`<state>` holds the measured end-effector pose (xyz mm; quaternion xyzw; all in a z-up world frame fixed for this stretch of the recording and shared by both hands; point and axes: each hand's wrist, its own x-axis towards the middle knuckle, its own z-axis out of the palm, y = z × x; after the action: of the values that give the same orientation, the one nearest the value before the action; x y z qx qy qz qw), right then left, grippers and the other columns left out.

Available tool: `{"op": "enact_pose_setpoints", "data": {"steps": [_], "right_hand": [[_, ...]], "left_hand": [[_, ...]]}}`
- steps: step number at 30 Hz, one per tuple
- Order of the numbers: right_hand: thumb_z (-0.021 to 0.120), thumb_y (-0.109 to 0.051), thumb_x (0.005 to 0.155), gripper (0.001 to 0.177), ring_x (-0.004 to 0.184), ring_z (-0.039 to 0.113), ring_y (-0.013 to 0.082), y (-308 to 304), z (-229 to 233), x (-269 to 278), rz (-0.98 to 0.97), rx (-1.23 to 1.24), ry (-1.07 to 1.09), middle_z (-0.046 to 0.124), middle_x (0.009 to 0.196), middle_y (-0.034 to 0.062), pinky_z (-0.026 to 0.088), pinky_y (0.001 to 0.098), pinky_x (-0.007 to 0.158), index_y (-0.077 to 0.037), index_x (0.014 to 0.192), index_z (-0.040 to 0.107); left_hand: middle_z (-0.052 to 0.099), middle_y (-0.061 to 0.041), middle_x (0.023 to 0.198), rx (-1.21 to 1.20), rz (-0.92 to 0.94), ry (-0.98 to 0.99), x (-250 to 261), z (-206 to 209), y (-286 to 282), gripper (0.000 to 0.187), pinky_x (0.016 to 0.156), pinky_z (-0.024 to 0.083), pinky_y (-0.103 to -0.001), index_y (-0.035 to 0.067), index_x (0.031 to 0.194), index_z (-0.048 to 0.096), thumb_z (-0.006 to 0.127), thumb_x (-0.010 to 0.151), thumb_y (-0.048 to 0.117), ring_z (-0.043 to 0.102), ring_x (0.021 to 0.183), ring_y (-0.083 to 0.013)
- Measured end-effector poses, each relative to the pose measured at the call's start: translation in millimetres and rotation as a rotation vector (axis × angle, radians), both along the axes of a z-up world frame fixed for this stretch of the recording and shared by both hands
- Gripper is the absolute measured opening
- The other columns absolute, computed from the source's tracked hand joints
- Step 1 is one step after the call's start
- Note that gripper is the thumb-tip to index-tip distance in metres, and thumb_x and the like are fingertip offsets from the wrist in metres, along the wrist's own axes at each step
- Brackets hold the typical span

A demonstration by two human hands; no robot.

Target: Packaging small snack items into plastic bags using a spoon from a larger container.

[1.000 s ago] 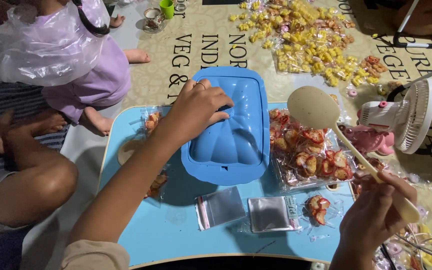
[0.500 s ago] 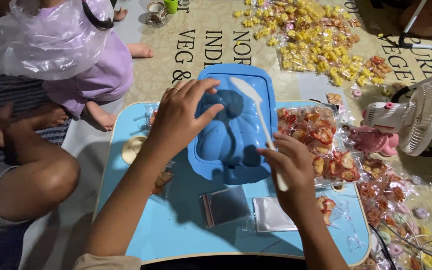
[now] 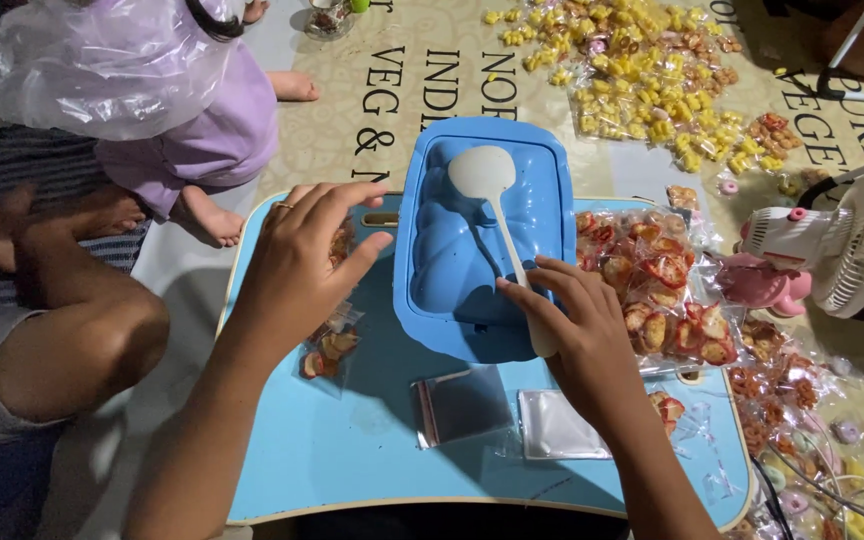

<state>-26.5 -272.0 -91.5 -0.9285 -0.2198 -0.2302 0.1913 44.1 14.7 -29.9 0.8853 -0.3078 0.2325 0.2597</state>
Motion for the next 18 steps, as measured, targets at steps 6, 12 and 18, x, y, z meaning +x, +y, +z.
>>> {"op": "enact_pose_setpoints", "data": {"steps": [6, 12, 18], "right_hand": [[0.075, 0.001, 0.085, 0.063, 0.14, 0.053, 0.0385, -6, 0, 1, -0.033, -0.15, 0.005, 0.066, 0.135, 0.0136, 0.042, 0.0589, 0.107, -0.027, 0.14, 0.065], [0.065, -0.017, 0.085, 0.061, 0.147, 0.043, 0.0288, -6, 8, -2, -0.047, -0.201, 0.062, 0.054, 0.15, 0.006, 0.034, 0.0523, 0.114, -0.028, 0.145, 0.061], [0.061, -0.008, 0.084, 0.07, 0.147, 0.042, 0.0276, -11, 8, -3, -0.059, -0.262, 0.073, 0.051, 0.154, 0.0055, 0.035, 0.0507, 0.114, -0.028, 0.15, 0.055]], "left_hand": [[0.07, -0.006, 0.112, -0.03, -0.006, -0.02, -8, 9, 12, 0.032, 0.093, 0.049, -0.044, 0.009, 0.129, 0.064, 0.069, 0.101, 0.023, 0.065, 0.11, -0.0315], [0.068, -0.011, 0.115, -0.07, 0.042, 0.001, -21, 23, 13, 0.036, 0.096, 0.043, -0.041, 0.0, 0.125, 0.062, 0.072, 0.09, 0.008, 0.06, 0.103, -0.0282], [0.069, -0.009, 0.114, -0.03, 0.08, 0.037, -25, 19, 21, 0.034, 0.096, 0.043, -0.041, 0.001, 0.123, 0.063, 0.072, 0.091, 0.009, 0.061, 0.104, -0.0273]]}}
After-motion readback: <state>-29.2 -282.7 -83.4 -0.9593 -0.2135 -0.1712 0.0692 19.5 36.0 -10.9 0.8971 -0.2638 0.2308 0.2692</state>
